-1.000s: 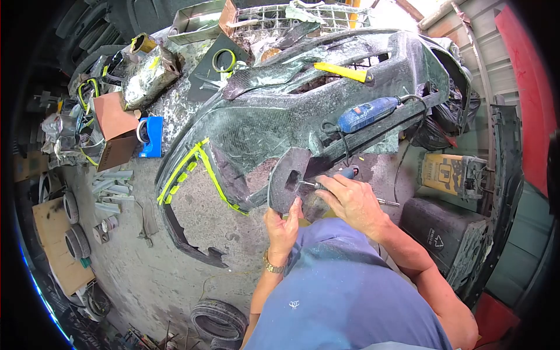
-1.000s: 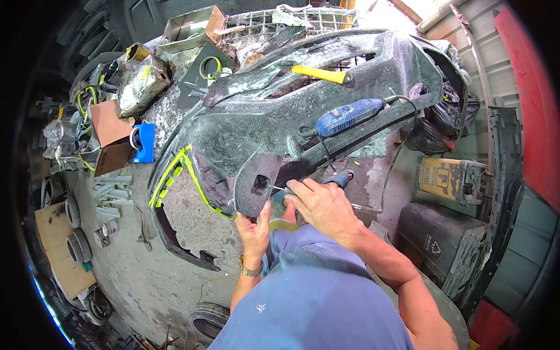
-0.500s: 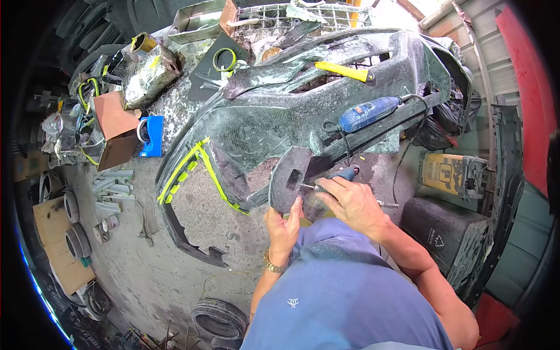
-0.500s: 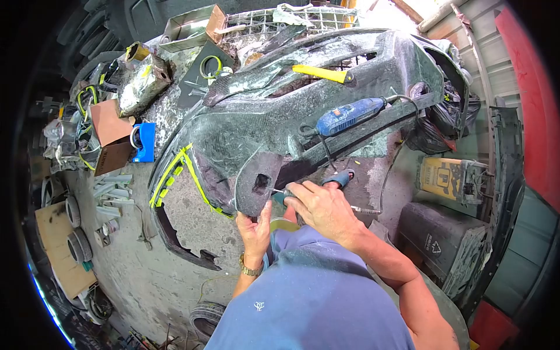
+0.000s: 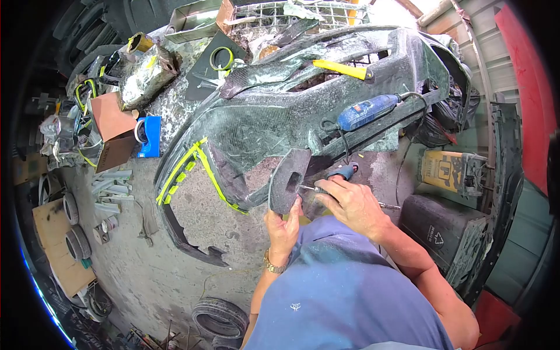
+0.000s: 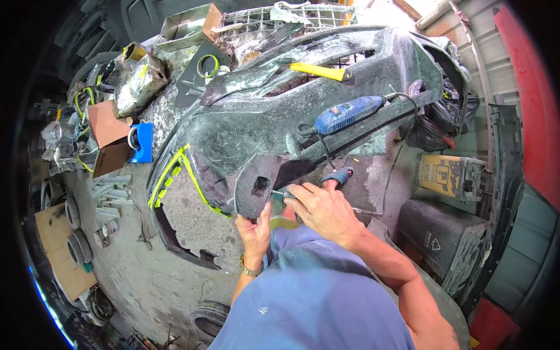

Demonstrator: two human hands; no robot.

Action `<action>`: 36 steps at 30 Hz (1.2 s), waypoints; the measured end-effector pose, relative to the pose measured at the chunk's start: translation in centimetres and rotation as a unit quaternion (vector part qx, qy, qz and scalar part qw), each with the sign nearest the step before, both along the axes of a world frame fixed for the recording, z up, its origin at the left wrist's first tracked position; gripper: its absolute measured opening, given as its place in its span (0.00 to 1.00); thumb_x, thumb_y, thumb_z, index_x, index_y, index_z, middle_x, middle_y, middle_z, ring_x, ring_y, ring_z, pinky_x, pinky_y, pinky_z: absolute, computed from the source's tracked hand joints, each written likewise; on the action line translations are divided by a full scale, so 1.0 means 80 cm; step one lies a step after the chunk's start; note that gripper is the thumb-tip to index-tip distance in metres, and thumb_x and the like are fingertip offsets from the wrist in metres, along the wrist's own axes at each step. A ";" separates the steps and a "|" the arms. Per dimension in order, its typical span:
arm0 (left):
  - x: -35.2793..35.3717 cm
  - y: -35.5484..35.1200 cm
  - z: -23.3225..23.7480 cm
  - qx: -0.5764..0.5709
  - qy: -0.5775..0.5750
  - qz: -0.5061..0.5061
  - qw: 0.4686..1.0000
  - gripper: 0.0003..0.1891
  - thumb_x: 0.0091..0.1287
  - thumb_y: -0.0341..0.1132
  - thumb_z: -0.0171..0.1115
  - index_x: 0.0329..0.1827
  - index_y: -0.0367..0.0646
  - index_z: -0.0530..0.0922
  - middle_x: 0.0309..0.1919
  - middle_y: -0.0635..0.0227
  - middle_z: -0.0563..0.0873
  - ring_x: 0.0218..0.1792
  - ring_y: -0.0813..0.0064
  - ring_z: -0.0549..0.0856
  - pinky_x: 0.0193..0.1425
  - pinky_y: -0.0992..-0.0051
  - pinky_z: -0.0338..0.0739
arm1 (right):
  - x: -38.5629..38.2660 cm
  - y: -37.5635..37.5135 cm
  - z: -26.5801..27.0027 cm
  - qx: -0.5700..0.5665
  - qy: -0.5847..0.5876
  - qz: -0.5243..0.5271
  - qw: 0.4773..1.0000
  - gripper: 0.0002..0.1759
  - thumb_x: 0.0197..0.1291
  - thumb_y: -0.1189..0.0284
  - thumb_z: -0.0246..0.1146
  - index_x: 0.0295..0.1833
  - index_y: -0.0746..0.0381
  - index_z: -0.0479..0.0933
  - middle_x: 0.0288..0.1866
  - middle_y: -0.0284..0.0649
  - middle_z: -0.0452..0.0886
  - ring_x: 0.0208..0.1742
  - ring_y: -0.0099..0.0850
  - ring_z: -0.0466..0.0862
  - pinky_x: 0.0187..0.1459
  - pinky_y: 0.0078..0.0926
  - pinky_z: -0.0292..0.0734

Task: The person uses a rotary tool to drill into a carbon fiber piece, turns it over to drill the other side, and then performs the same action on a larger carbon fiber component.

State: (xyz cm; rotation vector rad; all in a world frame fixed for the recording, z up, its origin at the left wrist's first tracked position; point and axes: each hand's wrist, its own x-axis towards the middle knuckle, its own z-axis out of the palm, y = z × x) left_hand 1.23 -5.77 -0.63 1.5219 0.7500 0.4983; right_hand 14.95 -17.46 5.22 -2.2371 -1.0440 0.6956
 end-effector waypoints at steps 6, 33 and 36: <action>-0.002 0.001 -0.003 0.015 0.004 -0.009 1.000 0.09 0.65 0.24 0.66 0.46 0.37 0.80 0.38 0.66 0.88 0.38 0.80 0.83 0.44 0.76 0.77 | -0.002 -0.001 -0.003 0.009 -0.010 -0.003 1.000 0.14 0.66 0.62 0.61 0.51 0.59 0.77 0.39 0.43 0.82 0.37 0.49 0.83 0.35 0.44 0.80; -0.005 -0.002 -0.006 0.031 0.008 -0.012 0.999 0.10 0.64 0.23 0.67 0.48 0.36 0.79 0.39 0.65 0.88 0.38 0.78 0.84 0.46 0.76 0.78 | -0.007 -0.003 0.000 0.008 0.002 -0.012 1.000 0.15 0.66 0.62 0.61 0.52 0.59 0.77 0.39 0.43 0.82 0.38 0.48 0.84 0.36 0.43 0.80; -0.004 -0.001 -0.005 0.019 0.002 -0.014 1.000 0.10 0.64 0.23 0.66 0.48 0.35 0.79 0.39 0.64 0.88 0.38 0.78 0.84 0.46 0.75 0.78 | -0.005 -0.003 -0.003 0.011 0.003 -0.017 1.000 0.15 0.66 0.62 0.61 0.52 0.59 0.77 0.38 0.43 0.82 0.38 0.48 0.84 0.36 0.44 0.80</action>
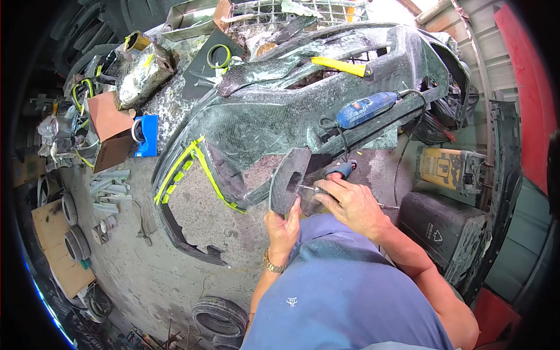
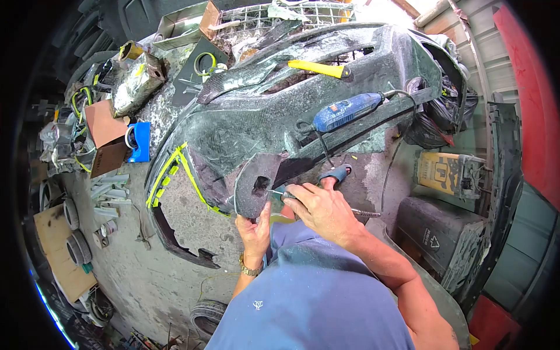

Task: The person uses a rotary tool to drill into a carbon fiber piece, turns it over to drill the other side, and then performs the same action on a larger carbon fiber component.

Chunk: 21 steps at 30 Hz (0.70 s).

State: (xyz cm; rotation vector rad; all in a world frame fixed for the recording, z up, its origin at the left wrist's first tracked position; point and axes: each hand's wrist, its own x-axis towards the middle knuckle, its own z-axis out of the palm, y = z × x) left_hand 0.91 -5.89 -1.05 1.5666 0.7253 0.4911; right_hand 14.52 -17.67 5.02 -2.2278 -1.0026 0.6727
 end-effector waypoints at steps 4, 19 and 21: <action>0.000 0.000 -0.003 0.025 -0.004 0.001 1.000 0.10 0.65 0.23 0.66 0.47 0.35 0.79 0.39 0.65 0.88 0.38 0.79 0.84 0.46 0.76 0.78 | -0.002 0.000 0.003 -0.004 -0.010 0.021 1.000 0.15 0.66 0.62 0.61 0.52 0.60 0.77 0.37 0.43 0.82 0.38 0.48 0.84 0.37 0.44 0.80; 0.000 0.001 -0.001 0.005 0.005 0.003 1.000 0.09 0.65 0.23 0.67 0.46 0.36 0.79 0.38 0.65 0.88 0.38 0.79 0.84 0.45 0.76 0.78 | -0.002 0.000 -0.001 0.003 0.008 -0.003 1.000 0.15 0.66 0.62 0.61 0.51 0.59 0.77 0.38 0.43 0.82 0.38 0.48 0.84 0.35 0.44 0.80; -0.001 0.000 0.000 -0.005 0.005 0.005 1.000 0.09 0.64 0.23 0.67 0.46 0.36 0.79 0.38 0.65 0.88 0.38 0.79 0.84 0.45 0.76 0.78 | -0.002 -0.002 -0.001 -0.003 0.019 0.001 1.000 0.15 0.66 0.62 0.61 0.52 0.59 0.77 0.38 0.43 0.82 0.38 0.49 0.84 0.35 0.45 0.80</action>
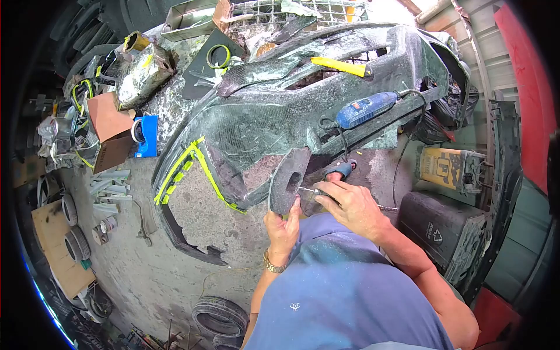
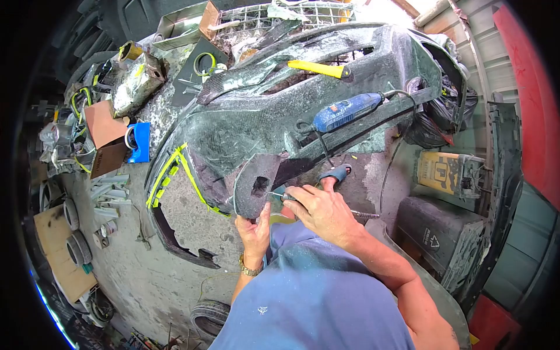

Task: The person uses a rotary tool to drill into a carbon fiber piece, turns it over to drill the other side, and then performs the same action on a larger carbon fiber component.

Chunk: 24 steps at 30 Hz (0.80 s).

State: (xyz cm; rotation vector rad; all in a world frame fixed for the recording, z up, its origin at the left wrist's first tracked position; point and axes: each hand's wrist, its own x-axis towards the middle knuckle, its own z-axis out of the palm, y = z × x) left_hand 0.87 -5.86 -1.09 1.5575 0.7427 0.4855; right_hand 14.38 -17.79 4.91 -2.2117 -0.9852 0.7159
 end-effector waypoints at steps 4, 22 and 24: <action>0.001 0.000 -0.003 0.019 -0.003 0.001 1.000 0.09 0.64 0.23 0.67 0.46 0.36 0.79 0.39 0.65 0.88 0.38 0.79 0.84 0.45 0.76 0.78 | 0.000 0.001 0.000 0.000 -0.005 0.000 1.000 0.15 0.66 0.61 0.61 0.52 0.58 0.77 0.38 0.43 0.82 0.39 0.49 0.83 0.36 0.45 0.80; -0.001 0.000 -0.004 -0.002 0.006 -0.001 1.000 0.08 0.65 0.23 0.66 0.46 0.35 0.80 0.38 0.65 0.88 0.38 0.79 0.84 0.45 0.76 0.78 | 0.004 0.004 -0.004 0.024 -0.007 -0.019 0.999 0.15 0.66 0.61 0.61 0.51 0.59 0.78 0.39 0.43 0.82 0.38 0.48 0.84 0.38 0.42 0.80; -0.002 0.000 -0.007 0.003 0.008 0.000 1.000 0.07 0.65 0.23 0.66 0.45 0.35 0.80 0.38 0.65 0.88 0.38 0.79 0.84 0.44 0.76 0.77 | 0.005 0.004 -0.005 0.029 -0.013 -0.019 0.999 0.15 0.66 0.62 0.61 0.51 0.59 0.79 0.39 0.43 0.83 0.38 0.46 0.84 0.36 0.42 0.81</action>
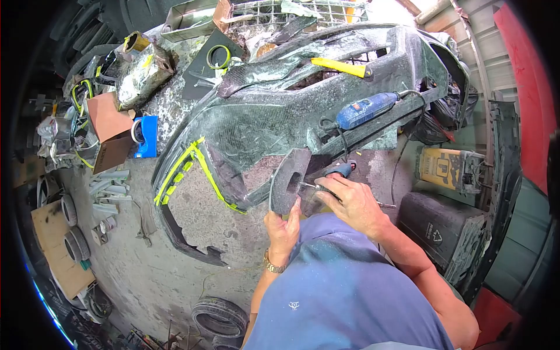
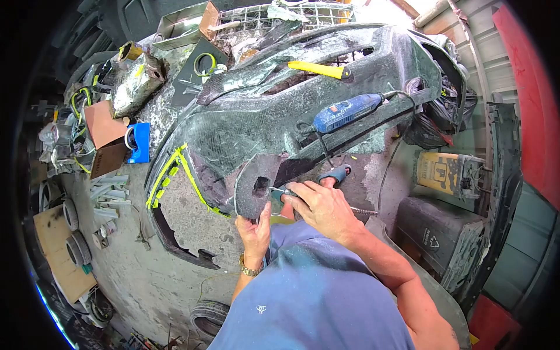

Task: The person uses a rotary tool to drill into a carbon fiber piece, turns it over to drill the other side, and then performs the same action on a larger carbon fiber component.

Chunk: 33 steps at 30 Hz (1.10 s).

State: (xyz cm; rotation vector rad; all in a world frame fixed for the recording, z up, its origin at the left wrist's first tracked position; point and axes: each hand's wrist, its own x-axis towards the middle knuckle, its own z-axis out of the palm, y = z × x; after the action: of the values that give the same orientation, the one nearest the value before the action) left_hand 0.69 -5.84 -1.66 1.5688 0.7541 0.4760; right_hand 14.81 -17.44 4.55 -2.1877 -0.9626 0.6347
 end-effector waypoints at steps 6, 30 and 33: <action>0.004 -0.001 0.007 -0.004 -0.014 0.009 1.000 0.09 0.64 0.23 0.66 0.47 0.35 0.80 0.39 0.65 0.88 0.38 0.79 0.84 0.45 0.76 0.77 | 0.000 0.001 0.002 -0.010 0.012 -0.002 1.000 0.14 0.66 0.62 0.61 0.51 0.59 0.78 0.39 0.43 0.83 0.38 0.46 0.84 0.37 0.42 0.81; 0.004 -0.001 0.011 -0.020 -0.009 0.006 1.000 0.09 0.65 0.23 0.66 0.46 0.35 0.80 0.38 0.66 0.87 0.38 0.80 0.83 0.46 0.76 0.77 | -0.003 -0.003 -0.004 0.005 0.025 0.014 1.000 0.15 0.66 0.63 0.61 0.52 0.60 0.78 0.40 0.44 0.82 0.39 0.48 0.83 0.38 0.43 0.79; 0.004 0.000 0.010 -0.001 -0.005 0.005 1.000 0.09 0.65 0.23 0.66 0.46 0.35 0.80 0.38 0.66 0.87 0.38 0.80 0.83 0.45 0.76 0.77 | 0.003 -0.001 -0.010 0.030 0.024 -0.002 0.999 0.14 0.65 0.63 0.62 0.51 0.60 0.78 0.40 0.44 0.82 0.39 0.47 0.83 0.39 0.43 0.78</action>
State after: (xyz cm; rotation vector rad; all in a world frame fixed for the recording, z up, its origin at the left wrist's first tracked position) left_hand 1.04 -5.85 -0.84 1.5612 0.7555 0.4899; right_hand 15.07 -17.54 3.78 -2.1119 -0.9393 0.6452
